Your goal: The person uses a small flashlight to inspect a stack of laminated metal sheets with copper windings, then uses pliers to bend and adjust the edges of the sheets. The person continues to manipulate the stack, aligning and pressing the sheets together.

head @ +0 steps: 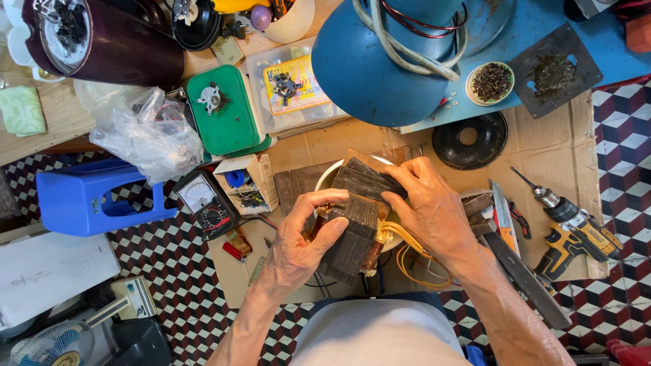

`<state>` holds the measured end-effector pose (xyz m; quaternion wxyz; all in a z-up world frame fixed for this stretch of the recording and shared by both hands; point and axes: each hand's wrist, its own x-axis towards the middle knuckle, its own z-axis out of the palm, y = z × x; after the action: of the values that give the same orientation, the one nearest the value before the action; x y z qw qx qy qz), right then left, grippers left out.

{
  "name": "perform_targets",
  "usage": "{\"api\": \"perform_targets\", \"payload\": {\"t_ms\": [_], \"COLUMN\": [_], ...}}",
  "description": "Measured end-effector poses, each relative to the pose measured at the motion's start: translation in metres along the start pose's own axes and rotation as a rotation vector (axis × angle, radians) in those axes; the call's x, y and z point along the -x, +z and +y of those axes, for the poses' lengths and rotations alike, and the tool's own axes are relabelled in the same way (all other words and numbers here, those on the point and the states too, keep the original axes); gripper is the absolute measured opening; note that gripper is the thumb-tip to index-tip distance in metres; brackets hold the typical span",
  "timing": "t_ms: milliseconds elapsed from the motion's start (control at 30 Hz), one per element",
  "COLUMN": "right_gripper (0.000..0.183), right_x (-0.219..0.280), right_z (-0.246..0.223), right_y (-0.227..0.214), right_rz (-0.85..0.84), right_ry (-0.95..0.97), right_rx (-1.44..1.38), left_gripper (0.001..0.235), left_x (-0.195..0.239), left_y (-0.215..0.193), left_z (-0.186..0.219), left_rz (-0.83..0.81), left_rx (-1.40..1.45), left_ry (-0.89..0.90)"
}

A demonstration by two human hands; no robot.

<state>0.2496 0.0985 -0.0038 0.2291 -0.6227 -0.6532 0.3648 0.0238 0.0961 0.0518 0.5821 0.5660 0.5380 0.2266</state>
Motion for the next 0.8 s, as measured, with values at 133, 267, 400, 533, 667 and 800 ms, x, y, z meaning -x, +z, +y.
{"api": "perform_targets", "payload": {"t_ms": [133,267,400,533,667,800], "right_gripper": [0.041,0.042,0.042,0.036,0.020,0.014], "right_x": [-0.002,-0.001,0.001,0.000,-0.001,0.003], "right_z": [0.003,0.001,0.001,0.008,0.011,0.007], "right_y": [0.000,0.001,-0.002,0.002,-0.001,-0.002], "right_rz": [-0.013,-0.005,0.031,-0.021,-0.073,-0.035], "right_ry": [0.009,0.002,-0.064,-0.062,-0.022,-0.072], "right_rx": [0.007,0.001,0.028,0.008,-0.074,-0.056], "left_gripper": [0.034,0.025,0.022,0.021,0.022,0.022], "left_x": [-0.001,-0.004,-0.004,-0.002,-0.002,0.000], "left_y": [-0.001,-0.002,-0.001,-0.002,-0.002,0.002], "left_z": [-0.004,-0.006,-0.007,-0.013,-0.017,-0.027], "left_rz": [-0.015,-0.013,0.005,0.058,0.102,0.075], "left_rx": [0.002,-0.038,-0.062,-0.209,-0.249,-0.123], "left_ry": [0.007,0.051,0.120,0.239,0.313,0.345]}}
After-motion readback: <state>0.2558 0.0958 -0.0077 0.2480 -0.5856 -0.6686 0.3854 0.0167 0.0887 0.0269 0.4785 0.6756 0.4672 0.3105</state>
